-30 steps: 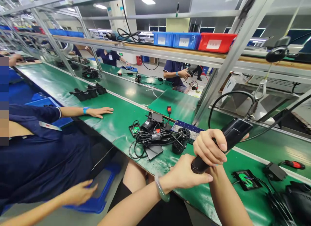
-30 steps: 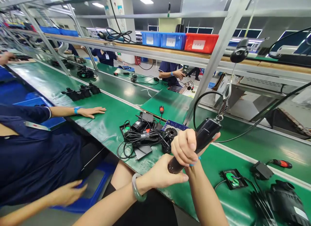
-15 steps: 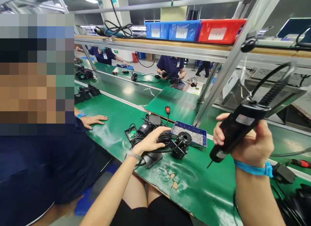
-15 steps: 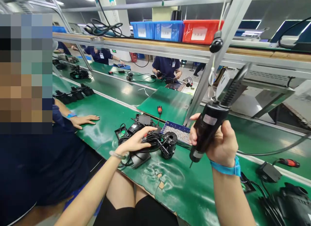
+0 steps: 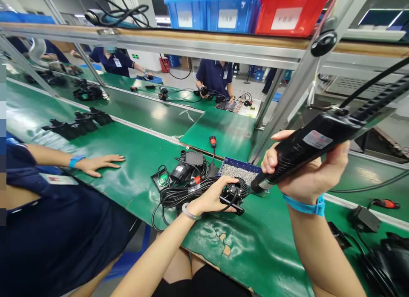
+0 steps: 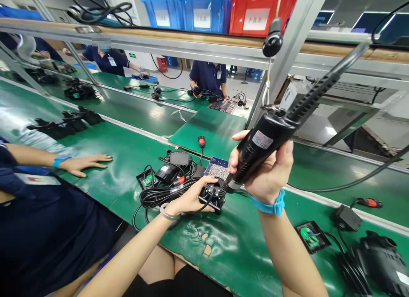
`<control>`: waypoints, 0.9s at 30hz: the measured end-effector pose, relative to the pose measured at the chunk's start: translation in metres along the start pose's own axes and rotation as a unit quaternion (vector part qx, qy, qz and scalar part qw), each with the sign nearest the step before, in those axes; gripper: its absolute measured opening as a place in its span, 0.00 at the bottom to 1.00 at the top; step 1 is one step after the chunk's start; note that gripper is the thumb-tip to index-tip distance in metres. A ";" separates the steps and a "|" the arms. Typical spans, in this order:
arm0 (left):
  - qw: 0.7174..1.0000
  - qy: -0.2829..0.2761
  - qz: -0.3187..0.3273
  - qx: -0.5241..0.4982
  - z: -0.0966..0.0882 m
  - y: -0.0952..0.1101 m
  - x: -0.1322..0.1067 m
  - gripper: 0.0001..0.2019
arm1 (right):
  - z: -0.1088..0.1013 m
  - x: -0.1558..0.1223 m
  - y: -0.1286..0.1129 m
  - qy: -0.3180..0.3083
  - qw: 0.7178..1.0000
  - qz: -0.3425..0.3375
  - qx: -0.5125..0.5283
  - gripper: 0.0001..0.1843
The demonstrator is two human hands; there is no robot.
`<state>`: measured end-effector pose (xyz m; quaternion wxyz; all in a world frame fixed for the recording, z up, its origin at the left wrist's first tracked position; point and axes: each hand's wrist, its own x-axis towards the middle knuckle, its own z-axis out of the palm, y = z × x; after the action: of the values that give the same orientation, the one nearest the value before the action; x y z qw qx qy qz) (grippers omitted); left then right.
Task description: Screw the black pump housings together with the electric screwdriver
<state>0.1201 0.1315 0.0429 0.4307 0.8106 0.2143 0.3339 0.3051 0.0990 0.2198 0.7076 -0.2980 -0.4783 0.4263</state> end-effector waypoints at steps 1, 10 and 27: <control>1.000 0.003 0.001 0.007 0.001 -0.001 0.000 0.41 | 0.001 0.000 0.001 -0.004 1.000 0.003 -0.002 0.42; 1.000 -0.008 0.002 0.009 0.007 -0.005 -0.001 0.43 | 0.007 0.001 -0.003 -0.039 0.999 0.005 -0.017 0.42; 1.000 -0.013 -0.025 0.000 0.007 -0.004 0.000 0.43 | 0.013 -0.002 0.002 -0.098 0.994 0.044 0.008 0.41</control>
<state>0.1247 0.1299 0.0362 0.4418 0.8091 0.2291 0.3125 0.2923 0.0984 0.2217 0.6400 -0.2698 -0.5286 0.4879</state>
